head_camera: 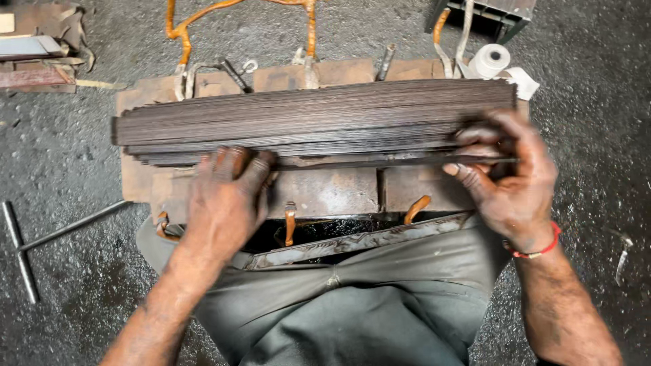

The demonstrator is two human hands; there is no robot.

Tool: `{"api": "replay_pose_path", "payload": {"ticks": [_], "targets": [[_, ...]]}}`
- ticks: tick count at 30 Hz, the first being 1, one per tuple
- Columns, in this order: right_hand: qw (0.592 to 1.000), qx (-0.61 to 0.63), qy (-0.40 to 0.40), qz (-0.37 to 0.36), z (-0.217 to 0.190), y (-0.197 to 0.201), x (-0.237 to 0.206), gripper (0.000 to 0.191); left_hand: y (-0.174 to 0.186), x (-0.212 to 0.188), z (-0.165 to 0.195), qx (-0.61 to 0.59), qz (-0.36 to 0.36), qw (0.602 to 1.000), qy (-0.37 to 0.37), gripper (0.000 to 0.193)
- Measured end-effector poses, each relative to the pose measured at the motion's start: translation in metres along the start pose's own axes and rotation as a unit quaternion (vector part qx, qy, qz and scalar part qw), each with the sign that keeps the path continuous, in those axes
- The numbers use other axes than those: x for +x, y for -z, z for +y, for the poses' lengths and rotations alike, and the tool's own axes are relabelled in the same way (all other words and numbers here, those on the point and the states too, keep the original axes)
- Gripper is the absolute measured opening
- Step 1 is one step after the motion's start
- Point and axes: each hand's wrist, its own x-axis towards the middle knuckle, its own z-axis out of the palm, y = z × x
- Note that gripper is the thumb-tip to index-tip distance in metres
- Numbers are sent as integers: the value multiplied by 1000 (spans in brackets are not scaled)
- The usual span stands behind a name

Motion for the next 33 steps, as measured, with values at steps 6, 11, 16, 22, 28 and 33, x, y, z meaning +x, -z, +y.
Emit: {"api": "replay_pose_path", "payload": {"ticks": [6,11,16,22,28,33], "targets": [[998,-39,37,11,1,2,2,27,-26,39,41,-124,10,992,-35,38],[997,5,-80,4,23,3,8,8,-26,67,59,-156,4,987,-43,36],[983,42,-176,-40,42,4,-29,14,-20,74,72,-111,-142,978,-102,21],[995,-11,-87,52,59,-2,-38,12,-36,91,107,-236,-98,963,-90,30],[982,-148,-10,113,53,-6,-38,24,-59,123,137,-156,-125,966,-161,25],[973,-78,-53,210,63,-3,-41,34,-68,128,137,-56,-108,973,-198,27]]}}
